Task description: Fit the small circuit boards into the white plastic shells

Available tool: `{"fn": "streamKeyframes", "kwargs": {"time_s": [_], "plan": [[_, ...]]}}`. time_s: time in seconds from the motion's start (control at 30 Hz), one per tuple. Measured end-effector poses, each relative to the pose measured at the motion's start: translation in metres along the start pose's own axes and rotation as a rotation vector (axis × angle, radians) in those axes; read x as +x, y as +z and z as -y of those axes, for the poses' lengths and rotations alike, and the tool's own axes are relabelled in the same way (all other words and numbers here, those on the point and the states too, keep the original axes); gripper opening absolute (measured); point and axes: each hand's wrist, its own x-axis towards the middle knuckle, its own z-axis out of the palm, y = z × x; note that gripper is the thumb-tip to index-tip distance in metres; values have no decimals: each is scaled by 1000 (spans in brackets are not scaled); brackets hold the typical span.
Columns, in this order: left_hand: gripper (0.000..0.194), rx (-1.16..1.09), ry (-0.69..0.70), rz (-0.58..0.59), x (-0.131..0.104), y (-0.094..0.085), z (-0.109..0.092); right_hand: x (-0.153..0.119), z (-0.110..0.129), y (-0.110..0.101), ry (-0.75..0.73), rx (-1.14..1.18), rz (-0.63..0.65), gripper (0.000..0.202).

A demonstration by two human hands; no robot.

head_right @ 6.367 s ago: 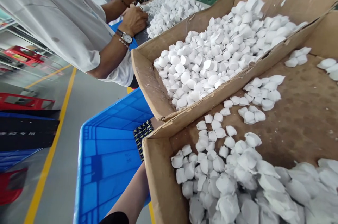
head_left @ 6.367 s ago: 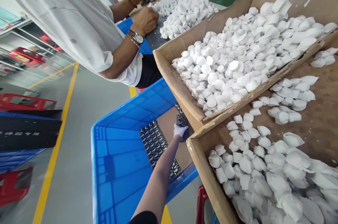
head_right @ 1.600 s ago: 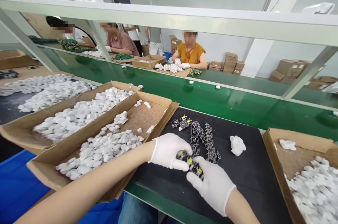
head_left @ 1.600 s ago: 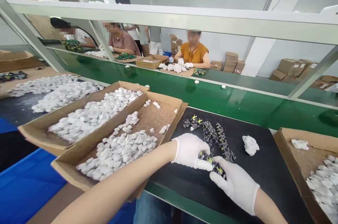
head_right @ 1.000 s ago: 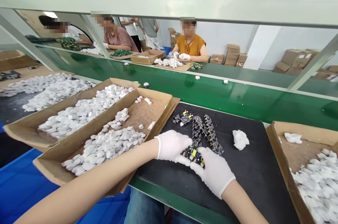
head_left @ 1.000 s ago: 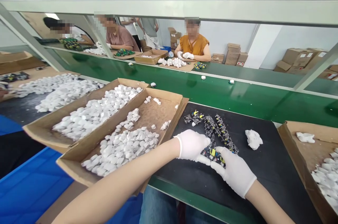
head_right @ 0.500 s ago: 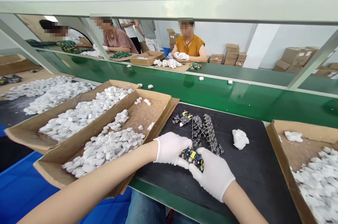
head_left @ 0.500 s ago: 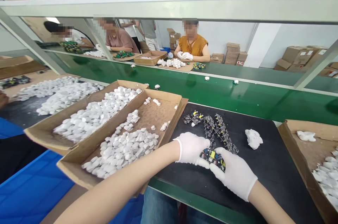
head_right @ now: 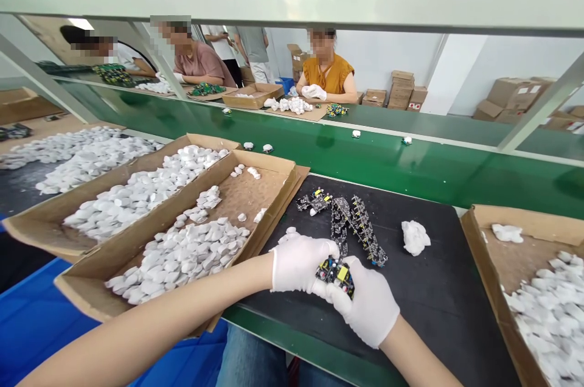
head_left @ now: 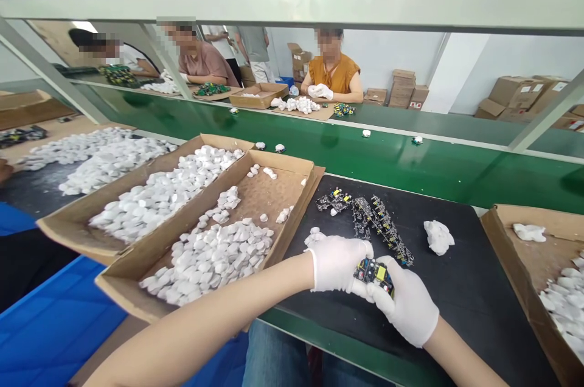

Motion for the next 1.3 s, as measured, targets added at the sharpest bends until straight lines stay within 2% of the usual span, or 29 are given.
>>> {"fn": "streamKeyframes", "kwargs": {"time_s": [0.23, 0.33, 0.4, 0.47, 0.53, 0.6, 0.7, 0.8, 0.9, 1.1, 1.2, 1.3], "plan": [[59, -199, -23, -99, 4, 17, 2, -2, -6, 4, -45, 135, -69, 29], [59, -396, -9, -133, 4, 26, -2, -3, -8, 5, -84, 212, -117, 30], [57, -565, 1, -152, 3, 27, -5, -3, -9, 3, -104, 292, -159, 32], [55, -602, 1, -158, -1, 20, -5, -1, -8, 1, -77, 297, -172, 34], [55, -422, -29, -111, -4, 8, -1, 2, -5, -1, 3, 181, -120, 33], [53, -182, -62, 14, -5, -4, 5, 5, -2, 0, 53, 1, -9, 32], [41, 121, -58, 203, -5, -11, 11, 8, 4, 7, -17, -246, 140, 34], [46, 310, -57, 292, -4, -8, 6, 10, 9, 14, -71, -337, 203, 40], [57, 339, -53, 287, -5, -4, -1, 10, 12, 12, -51, -304, 258, 47], [60, 291, -49, 199, -7, -8, -3, -2, 7, -5, 58, -246, 308, 69], [51, 281, -44, 173, -9, -10, -5, -13, -5, -5, 96, -268, 227, 73], [34, 293, -54, 147, -9, -9, -6, -25, -20, 4, 127, -288, 76, 75]]}}
